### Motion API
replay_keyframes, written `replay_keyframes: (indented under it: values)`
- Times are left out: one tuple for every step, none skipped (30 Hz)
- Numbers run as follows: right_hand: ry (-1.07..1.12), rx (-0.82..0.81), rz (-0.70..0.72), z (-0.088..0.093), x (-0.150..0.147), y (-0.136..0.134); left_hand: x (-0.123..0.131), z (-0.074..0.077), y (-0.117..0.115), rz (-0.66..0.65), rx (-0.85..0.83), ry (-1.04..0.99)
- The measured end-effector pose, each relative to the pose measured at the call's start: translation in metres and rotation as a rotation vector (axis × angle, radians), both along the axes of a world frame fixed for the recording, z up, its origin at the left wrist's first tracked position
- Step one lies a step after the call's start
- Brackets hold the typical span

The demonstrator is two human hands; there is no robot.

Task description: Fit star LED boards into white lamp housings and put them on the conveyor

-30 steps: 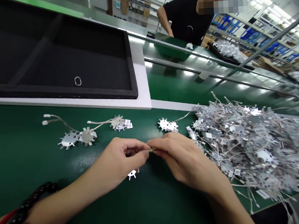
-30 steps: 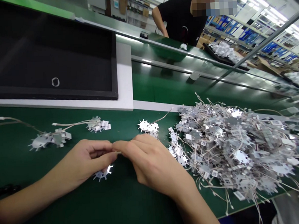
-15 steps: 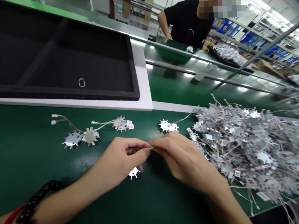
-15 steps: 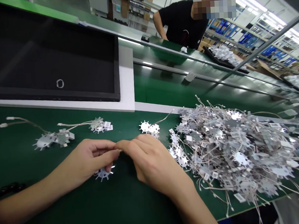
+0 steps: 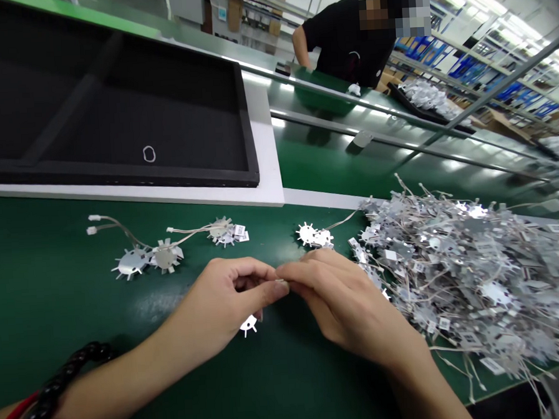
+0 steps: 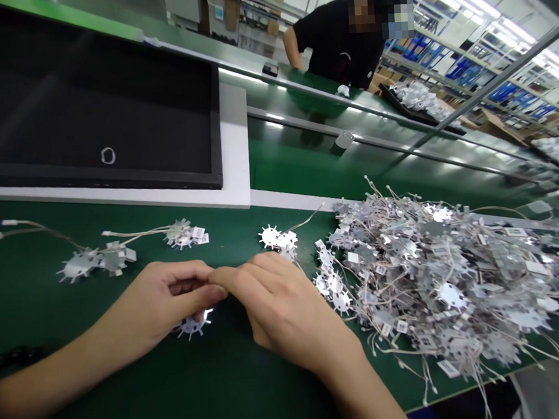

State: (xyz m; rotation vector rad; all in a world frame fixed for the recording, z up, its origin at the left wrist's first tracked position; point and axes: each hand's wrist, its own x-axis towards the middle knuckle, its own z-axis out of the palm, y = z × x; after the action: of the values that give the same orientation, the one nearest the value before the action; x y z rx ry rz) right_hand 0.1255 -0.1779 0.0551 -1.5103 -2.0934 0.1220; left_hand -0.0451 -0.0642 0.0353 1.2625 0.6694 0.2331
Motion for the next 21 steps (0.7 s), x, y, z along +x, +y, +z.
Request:
replay_keyframes:
  values:
    - [0.010,-0.007,-0.002,0.000,0.000,0.000,-0.001,-0.001,0.000,0.005,0.016,0.002]
    - [0.021,-0.015,-0.004,-0.001,0.000,0.000,-0.001,-0.001,0.000,0.009,0.029,0.003]
    - [0.030,-0.020,-0.007,-0.001,0.000,0.000,-0.002,-0.002,-0.001,0.013,0.040,0.001]
    - [0.039,-0.024,-0.011,-0.001,0.000,-0.001,-0.002,-0.002,-0.001,0.016,0.049,-0.004]
    - [0.049,-0.025,-0.015,-0.001,0.001,-0.001,-0.003,-0.002,-0.001,0.017,0.055,-0.010]
    - [0.061,-0.025,-0.016,-0.002,0.001,-0.001,-0.003,-0.002,-0.002,0.020,0.060,-0.016]
    - [0.074,-0.021,-0.016,-0.002,0.001,-0.001,-0.003,-0.002,-0.002,0.024,0.065,-0.021]
    - [0.081,-0.018,-0.017,-0.002,0.002,-0.001,-0.003,-0.002,-0.002,0.028,0.071,-0.027]
    - [0.080,-0.022,-0.020,-0.001,0.002,0.000,-0.002,-0.001,-0.002,0.037,0.081,-0.033]
    - [0.067,-0.025,-0.025,-0.001,0.003,0.000,-0.002,-0.001,-0.001,0.048,0.093,-0.040]
    - [0.046,-0.028,-0.032,-0.001,0.004,0.001,-0.002,0.000,-0.001,0.056,0.106,-0.049]
    - [0.023,-0.030,-0.040,0.000,0.005,0.003,-0.002,0.002,-0.001,0.066,0.118,-0.057]
    - [0.005,-0.030,-0.047,0.000,0.006,0.004,-0.003,0.004,-0.002,0.079,0.125,-0.061]
    - [-0.005,-0.026,-0.051,0.001,0.007,0.005,-0.003,0.005,-0.002,0.099,0.127,-0.066]
    - [-0.006,-0.021,-0.053,0.002,0.007,0.006,-0.004,0.007,-0.003,0.121,0.124,-0.075]
    - [-0.003,-0.017,-0.054,0.003,0.007,0.007,-0.005,0.009,-0.004,0.143,0.119,-0.090]
    - [0.005,-0.013,-0.053,0.004,0.007,0.008,-0.005,0.010,-0.005,0.165,0.115,-0.109]
    - [0.019,-0.007,-0.050,0.005,0.006,0.008,-0.006,0.011,-0.006,0.183,0.114,-0.133]
    - [0.040,-0.003,-0.046,0.006,0.005,0.008,-0.007,0.012,-0.007,0.189,0.114,-0.160]
    - [0.067,0.005,-0.048,0.008,0.005,0.007,-0.008,0.012,-0.008,0.188,0.115,-0.185]
    - [0.100,0.017,-0.055,0.009,0.005,0.006,-0.009,0.013,-0.008,0.180,0.117,-0.206]
